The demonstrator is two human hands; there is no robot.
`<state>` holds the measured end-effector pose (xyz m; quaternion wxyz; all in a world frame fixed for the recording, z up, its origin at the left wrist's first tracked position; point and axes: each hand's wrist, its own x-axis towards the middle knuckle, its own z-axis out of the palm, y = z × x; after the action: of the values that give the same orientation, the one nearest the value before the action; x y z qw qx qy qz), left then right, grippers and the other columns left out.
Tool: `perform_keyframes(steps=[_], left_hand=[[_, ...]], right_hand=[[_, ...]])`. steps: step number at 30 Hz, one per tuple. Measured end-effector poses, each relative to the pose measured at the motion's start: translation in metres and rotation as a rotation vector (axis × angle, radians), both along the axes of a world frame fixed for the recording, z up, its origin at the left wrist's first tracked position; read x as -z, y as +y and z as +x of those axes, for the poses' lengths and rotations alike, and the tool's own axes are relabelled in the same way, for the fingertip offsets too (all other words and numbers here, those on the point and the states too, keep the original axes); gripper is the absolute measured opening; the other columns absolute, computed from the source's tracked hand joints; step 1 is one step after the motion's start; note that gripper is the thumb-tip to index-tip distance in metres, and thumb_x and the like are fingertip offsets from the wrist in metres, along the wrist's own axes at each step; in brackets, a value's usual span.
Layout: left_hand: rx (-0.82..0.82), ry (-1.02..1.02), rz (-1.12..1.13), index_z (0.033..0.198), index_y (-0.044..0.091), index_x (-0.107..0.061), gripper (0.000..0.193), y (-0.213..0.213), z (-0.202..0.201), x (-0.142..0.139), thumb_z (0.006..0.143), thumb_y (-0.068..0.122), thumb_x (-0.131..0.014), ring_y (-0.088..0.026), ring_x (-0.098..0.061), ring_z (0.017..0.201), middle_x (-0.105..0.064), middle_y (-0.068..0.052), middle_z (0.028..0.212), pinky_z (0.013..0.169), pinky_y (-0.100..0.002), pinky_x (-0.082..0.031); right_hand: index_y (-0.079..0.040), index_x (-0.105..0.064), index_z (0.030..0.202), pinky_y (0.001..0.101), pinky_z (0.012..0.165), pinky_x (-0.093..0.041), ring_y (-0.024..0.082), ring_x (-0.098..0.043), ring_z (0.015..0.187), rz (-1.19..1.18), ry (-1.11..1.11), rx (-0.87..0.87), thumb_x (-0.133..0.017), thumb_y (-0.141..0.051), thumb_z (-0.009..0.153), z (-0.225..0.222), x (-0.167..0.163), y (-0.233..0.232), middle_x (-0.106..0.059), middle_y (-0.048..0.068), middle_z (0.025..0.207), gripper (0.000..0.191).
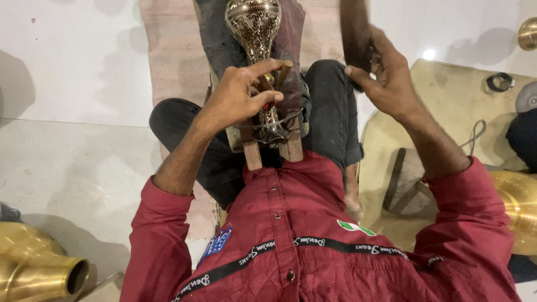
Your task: The person sits on the floor with an ornate brass vessel clamped in a wooden vise between their feet. They hold a small punch against the vessel's surface and strike it with a wooden mallet, repositioning the punch repeatedly to work the metal around the neck and body, occasionally rotating the vessel.
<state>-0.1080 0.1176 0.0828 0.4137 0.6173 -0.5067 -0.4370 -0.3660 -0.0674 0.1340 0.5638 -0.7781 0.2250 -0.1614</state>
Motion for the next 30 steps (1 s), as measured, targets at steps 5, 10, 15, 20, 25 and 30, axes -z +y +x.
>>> perform_keyframes(steps=[5,10,15,20,25,30], left_hand=[[0.056,-0.056,-0.168,0.143,0.008,-0.063,0.056,-0.002,0.005,0.011,0.092,0.021,-0.084,-0.018,-0.079,0.081,-0.075,-0.017,0.120,0.075,-0.035,-0.064],[0.009,-0.018,-0.026,0.142,0.011,-0.062,0.057,-0.001,0.005,0.016,0.091,0.023,-0.082,-0.016,-0.078,0.077,-0.080,-0.013,0.099,0.070,-0.035,-0.065],[-0.075,0.128,-0.106,0.145,0.018,-0.059,0.052,0.000,0.007,0.013,0.096,0.021,-0.076,-0.010,-0.075,0.075,-0.078,-0.005,0.094,0.067,-0.028,-0.066],[0.010,0.097,-0.118,0.142,0.018,-0.064,0.051,-0.003,0.010,0.006,0.093,0.018,-0.080,-0.013,-0.074,0.074,-0.080,-0.007,0.097,0.066,-0.030,-0.065],[0.209,-0.037,-0.163,0.142,0.014,-0.063,0.054,-0.016,0.013,-0.003,0.091,0.017,-0.082,-0.015,-0.080,0.083,-0.081,-0.011,0.094,0.075,-0.036,-0.065],[0.068,-0.045,-0.112,0.140,0.012,-0.061,0.050,-0.013,0.008,-0.002,0.094,0.016,-0.080,-0.017,-0.079,0.079,-0.080,-0.011,0.099,0.071,-0.034,-0.066]], right_hand=[[-0.011,-0.054,0.149,0.0313,0.085,-0.052,0.021,-0.060,0.098,-0.614,0.220,0.040,-0.073,-0.002,0.102,-0.002,0.005,0.001,-0.059,0.011,0.112,0.052],[-0.015,-0.054,0.150,0.0367,0.101,-0.062,0.025,-0.067,0.112,-0.688,0.174,-0.061,-0.066,0.004,0.106,-0.008,0.006,0.003,-0.059,0.015,0.126,0.050],[-0.015,-0.048,0.161,0.0377,0.091,-0.058,0.027,-0.063,0.110,-0.581,0.336,-0.023,-0.069,-0.001,0.101,-0.011,0.007,0.019,-0.059,0.017,0.127,0.065],[-0.019,-0.053,0.155,0.0359,0.085,-0.059,0.030,-0.063,0.105,-0.533,0.484,-0.070,-0.071,-0.005,0.095,-0.005,0.023,0.040,-0.059,0.019,0.127,0.065],[-0.019,-0.052,0.156,0.0375,0.086,-0.055,0.029,-0.064,0.107,-0.427,0.391,0.036,-0.076,-0.008,0.093,-0.009,0.033,0.064,-0.062,0.017,0.124,0.068],[-0.017,-0.052,0.157,0.0395,0.094,-0.054,0.030,-0.064,0.109,-0.450,0.294,0.095,-0.077,-0.007,0.094,-0.014,0.036,0.060,-0.061,0.015,0.124,0.068]])
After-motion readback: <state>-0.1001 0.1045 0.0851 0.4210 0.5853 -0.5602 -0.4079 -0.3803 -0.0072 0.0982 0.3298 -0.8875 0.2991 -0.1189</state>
